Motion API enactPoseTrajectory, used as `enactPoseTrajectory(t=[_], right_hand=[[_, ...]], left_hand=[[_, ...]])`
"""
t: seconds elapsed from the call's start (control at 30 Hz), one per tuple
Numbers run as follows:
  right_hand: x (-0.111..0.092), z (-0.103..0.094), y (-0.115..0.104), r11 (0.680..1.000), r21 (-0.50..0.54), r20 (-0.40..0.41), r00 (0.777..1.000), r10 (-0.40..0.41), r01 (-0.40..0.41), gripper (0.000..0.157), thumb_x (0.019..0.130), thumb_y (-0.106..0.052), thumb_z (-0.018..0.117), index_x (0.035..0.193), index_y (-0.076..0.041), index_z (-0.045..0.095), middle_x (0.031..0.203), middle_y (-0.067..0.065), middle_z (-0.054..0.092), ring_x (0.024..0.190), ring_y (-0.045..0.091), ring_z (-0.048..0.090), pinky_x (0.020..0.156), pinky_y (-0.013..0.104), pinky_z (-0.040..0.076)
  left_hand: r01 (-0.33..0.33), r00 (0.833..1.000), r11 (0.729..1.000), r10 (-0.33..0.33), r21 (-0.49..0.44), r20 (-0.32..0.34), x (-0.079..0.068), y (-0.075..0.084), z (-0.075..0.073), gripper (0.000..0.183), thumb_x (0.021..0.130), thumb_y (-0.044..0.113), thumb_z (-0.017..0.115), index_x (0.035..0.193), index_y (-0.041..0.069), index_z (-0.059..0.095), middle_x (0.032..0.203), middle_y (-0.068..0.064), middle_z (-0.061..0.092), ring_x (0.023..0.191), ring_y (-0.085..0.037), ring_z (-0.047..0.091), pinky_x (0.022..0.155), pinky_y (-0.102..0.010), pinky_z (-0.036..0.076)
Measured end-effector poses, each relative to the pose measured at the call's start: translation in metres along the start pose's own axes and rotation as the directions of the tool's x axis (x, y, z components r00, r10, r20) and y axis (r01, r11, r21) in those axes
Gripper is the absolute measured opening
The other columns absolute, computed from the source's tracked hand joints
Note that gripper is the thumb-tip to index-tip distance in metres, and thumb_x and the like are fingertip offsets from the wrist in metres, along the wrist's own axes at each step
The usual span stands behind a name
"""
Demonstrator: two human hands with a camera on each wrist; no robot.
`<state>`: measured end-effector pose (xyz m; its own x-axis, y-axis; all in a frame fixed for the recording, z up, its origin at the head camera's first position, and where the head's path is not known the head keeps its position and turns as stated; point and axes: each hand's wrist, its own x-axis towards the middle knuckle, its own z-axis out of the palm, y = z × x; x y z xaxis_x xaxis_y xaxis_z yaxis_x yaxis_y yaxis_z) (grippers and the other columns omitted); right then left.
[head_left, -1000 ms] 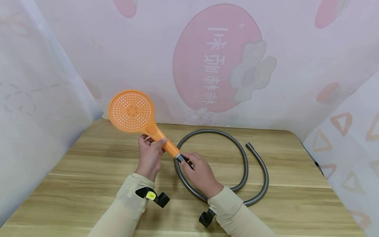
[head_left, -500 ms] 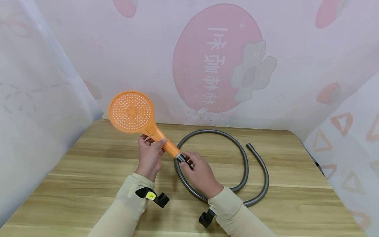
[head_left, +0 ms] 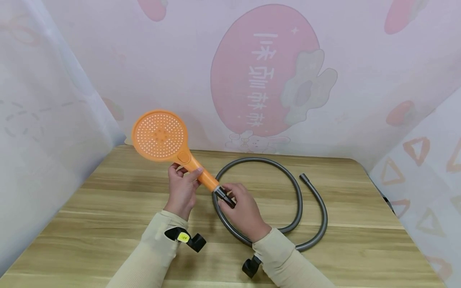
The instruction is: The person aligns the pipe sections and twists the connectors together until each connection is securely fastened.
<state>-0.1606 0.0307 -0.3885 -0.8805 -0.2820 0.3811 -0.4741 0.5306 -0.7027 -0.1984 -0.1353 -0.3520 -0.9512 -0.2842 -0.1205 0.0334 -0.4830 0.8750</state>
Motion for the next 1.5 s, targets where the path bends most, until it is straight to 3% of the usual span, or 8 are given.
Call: enactPoseTrajectory(t=[0.23, 0.83, 1.5], right_hand=[[-0.0008, 0.0006, -0.0005, 0.999, -0.041, -0.034, 0.999, -0.035, 0.033, 0.036, 0.086, -0.012, 0.073, 0.12, -0.009, 0.061, 0.104, 0.002, 0.06, 0.086, 0.012, 0.057, 0.068, 0.023, 0.051], [-0.0022, 0.0015, -0.0012, 0.999, -0.047, -0.043, 0.999, -0.025, 0.023, 0.026, 0.089, -0.013, 0.07, 0.115, -0.01, 0.064, 0.105, 0.002, 0.06, 0.085, 0.012, 0.056, 0.066, 0.022, 0.049], [-0.002, -0.0011, -0.0024, 1.0, 0.027, -0.029, 1.0, 0.0, 0.0, 0.027, 0.09, -0.013, 0.068, 0.116, -0.007, 0.065, 0.104, 0.002, 0.062, 0.083, 0.012, 0.059, 0.067, 0.022, 0.051]], left_hand=[[-0.002, 1.0, 1.0, 0.002, -0.007, -0.002, -0.0009, -0.0002, 0.0005, 0.067, 0.089, -0.01, 0.057, 0.137, 0.014, 0.019, 0.111, -0.004, 0.035, 0.102, -0.023, 0.052, 0.08, -0.032, 0.052], [-0.016, 1.0, 1.0, 0.016, -0.008, 0.002, -0.0047, 0.001, 0.0018, 0.067, 0.088, -0.011, 0.057, 0.137, 0.013, 0.019, 0.11, -0.003, 0.034, 0.101, -0.023, 0.052, 0.078, -0.03, 0.051], [-0.013, 1.0, 1.0, 0.013, -0.014, -0.005, -0.0071, 0.0017, 0.0033, 0.068, 0.088, -0.013, 0.057, 0.137, 0.013, 0.018, 0.111, -0.003, 0.035, 0.103, -0.022, 0.051, 0.079, -0.03, 0.052]])
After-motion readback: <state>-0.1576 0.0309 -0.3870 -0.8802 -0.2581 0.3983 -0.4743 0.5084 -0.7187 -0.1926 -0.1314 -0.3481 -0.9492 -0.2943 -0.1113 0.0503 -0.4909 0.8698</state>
